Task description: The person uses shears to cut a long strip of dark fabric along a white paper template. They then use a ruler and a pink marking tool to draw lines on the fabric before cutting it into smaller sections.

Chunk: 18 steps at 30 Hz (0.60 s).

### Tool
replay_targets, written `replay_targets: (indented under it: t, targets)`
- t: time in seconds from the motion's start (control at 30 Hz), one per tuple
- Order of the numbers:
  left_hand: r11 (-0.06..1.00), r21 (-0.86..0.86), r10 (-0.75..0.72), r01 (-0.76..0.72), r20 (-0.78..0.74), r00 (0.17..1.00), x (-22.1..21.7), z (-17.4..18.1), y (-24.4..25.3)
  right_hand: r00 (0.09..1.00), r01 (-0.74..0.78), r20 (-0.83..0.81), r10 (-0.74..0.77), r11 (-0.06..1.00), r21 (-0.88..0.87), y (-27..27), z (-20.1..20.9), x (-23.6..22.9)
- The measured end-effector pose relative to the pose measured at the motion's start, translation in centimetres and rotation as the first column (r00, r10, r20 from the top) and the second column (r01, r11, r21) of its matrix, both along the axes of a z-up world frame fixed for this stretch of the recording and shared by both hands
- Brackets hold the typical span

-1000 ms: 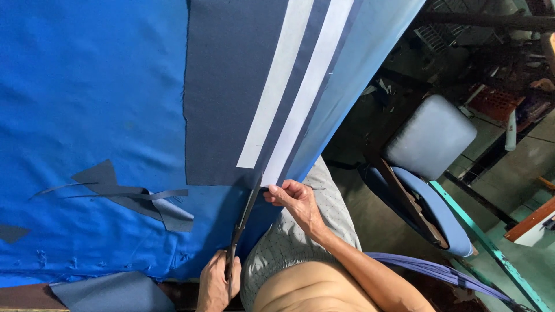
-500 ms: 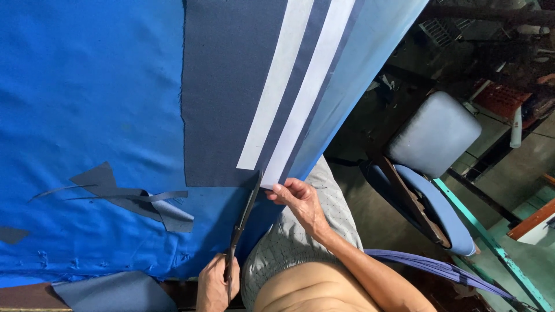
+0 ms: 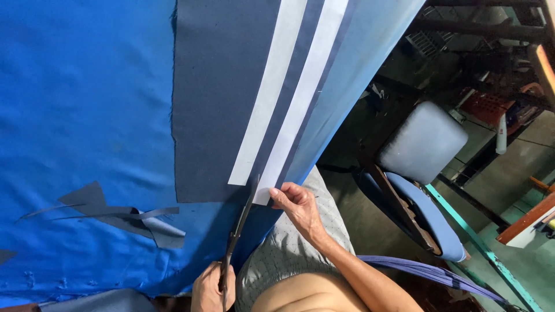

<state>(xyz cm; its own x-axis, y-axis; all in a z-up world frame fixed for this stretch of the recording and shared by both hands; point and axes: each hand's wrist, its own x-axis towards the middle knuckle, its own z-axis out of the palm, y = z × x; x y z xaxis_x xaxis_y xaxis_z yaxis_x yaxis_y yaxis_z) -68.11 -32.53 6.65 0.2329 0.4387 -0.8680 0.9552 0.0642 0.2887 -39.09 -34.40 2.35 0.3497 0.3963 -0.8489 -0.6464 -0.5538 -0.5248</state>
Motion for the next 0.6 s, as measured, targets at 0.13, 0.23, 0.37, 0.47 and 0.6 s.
replay_targets:
  t: [0.13, 0.23, 0.37, 0.47, 0.6]
  targets:
    - [0.997, 0.08, -0.007, 0.005, 0.022, 1.0, 0.7, 0.7, 0.3, 0.999, -0.032, -0.028, 0.032, 0.999, -0.019, 0.4, 0.4, 0.6]
    - [0.999, 0.037, 0.008, -0.01, 0.04, 0.999, 0.4, 0.1, 0.0, 0.995, -0.096, -0.025, 0.096, 0.995, -0.037, 0.7, 0.6, 1.2]
    - [0.999, -0.051, 0.003, -0.006, -0.056, 0.998, 2.0, -0.1, 0.5, 0.994, -0.109, -0.037, 0.107, 0.993, -0.037, 0.8, 0.7, 1.4]
    - [1.0, -0.004, -0.004, 0.004, -0.062, 0.998, 2.6, -0.1, 0.4, 0.991, -0.126, -0.052, 0.123, 0.991, -0.049, 0.6, 0.4, 1.7]
    - [1.0, -0.014, 0.006, -0.007, -0.081, 0.997, 3.2, 0.5, 1.0, 0.986, -0.159, -0.053, 0.156, 0.986, -0.055, 0.9, 0.5, 1.9]
